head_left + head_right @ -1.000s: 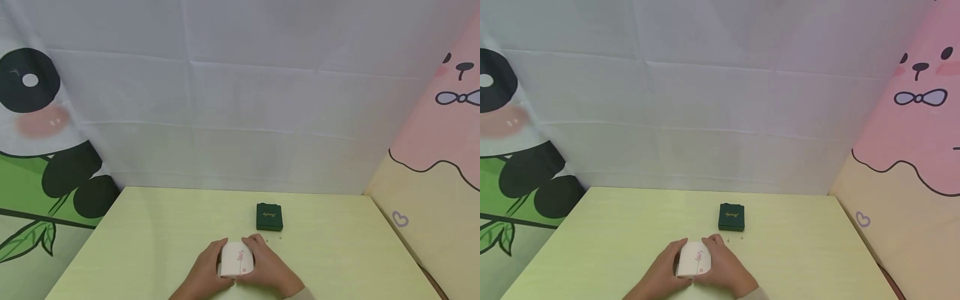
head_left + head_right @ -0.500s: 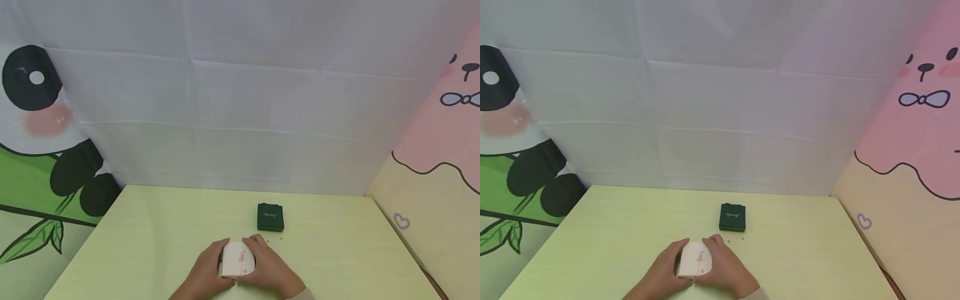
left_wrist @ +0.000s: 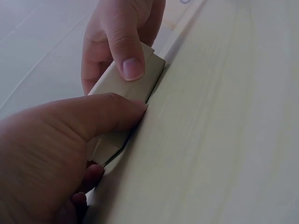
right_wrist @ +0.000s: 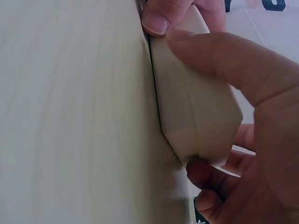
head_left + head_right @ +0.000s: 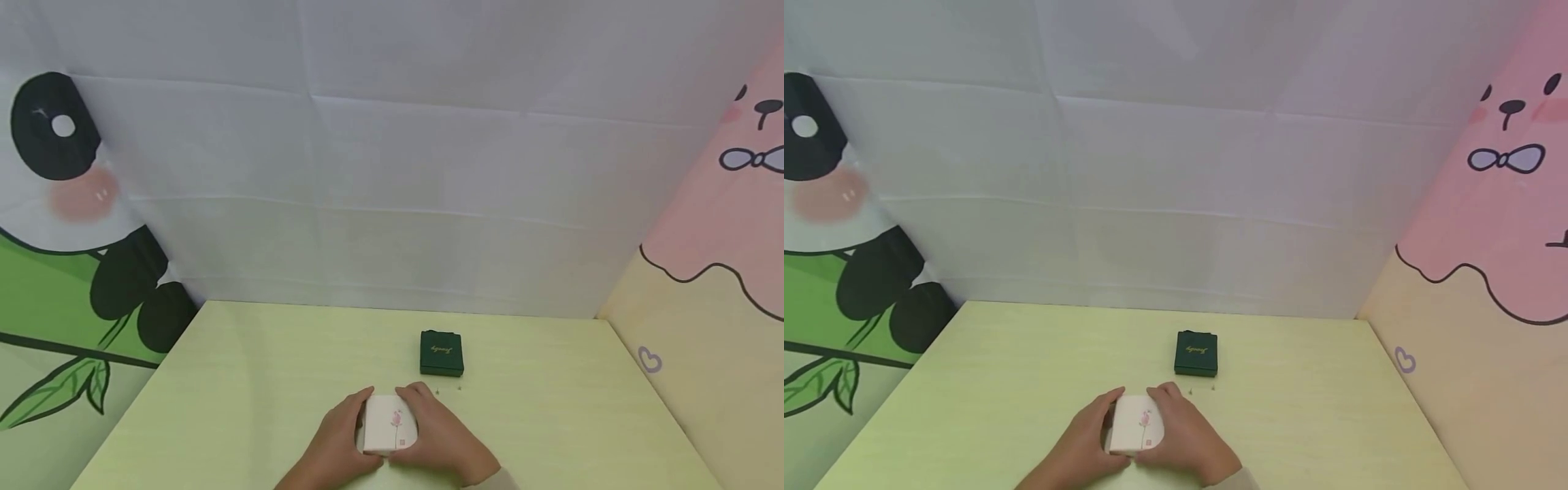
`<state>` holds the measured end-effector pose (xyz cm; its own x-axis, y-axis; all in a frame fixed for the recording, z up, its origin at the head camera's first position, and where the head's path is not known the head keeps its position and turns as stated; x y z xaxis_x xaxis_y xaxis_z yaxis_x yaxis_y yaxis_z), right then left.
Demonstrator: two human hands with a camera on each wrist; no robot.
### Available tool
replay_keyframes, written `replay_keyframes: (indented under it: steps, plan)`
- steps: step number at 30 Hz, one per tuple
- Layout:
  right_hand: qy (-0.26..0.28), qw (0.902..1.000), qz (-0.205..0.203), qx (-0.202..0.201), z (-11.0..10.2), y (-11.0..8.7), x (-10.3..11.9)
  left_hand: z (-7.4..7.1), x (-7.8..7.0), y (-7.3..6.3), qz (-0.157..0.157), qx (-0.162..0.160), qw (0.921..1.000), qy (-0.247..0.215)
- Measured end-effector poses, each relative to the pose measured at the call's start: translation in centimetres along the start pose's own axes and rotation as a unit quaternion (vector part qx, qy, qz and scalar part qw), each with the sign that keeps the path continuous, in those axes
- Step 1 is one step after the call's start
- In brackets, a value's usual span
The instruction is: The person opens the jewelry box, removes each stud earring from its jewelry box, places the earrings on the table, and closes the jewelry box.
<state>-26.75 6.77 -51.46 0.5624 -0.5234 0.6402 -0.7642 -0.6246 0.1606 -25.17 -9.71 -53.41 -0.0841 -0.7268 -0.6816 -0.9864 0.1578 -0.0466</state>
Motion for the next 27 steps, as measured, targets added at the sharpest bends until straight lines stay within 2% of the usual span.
replay_keyframes:
  steps: [7,15,22,27]
  plan:
    - [-0.010,0.9999,-0.004,0.007,0.24,0.12,0.02,0.42,0.34,0.09,-0.019,0.010,0.9998,-0.003]
    - [0.018,0.9998,-0.009,-0.006,0.21,0.20,-0.42,0.04,0.10,0.28,0.008,-0.007,0.9999,0.010]
    - [0.032,0.9993,-0.016,-0.004,0.26,0.25,-0.58,0.15,0.13,0.30,-0.013,0.010,0.9998,0.008]
    - [0.040,0.9990,-0.017,-0.003,0.22,0.24,-0.77,0.12,0.18,0.24,-0.012,0.007,0.9999,0.010]
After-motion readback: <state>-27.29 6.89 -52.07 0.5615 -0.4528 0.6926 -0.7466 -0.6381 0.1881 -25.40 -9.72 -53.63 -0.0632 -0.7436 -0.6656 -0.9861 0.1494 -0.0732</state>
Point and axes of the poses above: each hand's wrist, its own y-axis towards the middle knuckle, its own z-axis out of the palm, x = y × z, the point moved 8 cm from there along y, towards the middle knuckle, and after that the axes turned 10 degrees about -z, right-handed, at the moved point
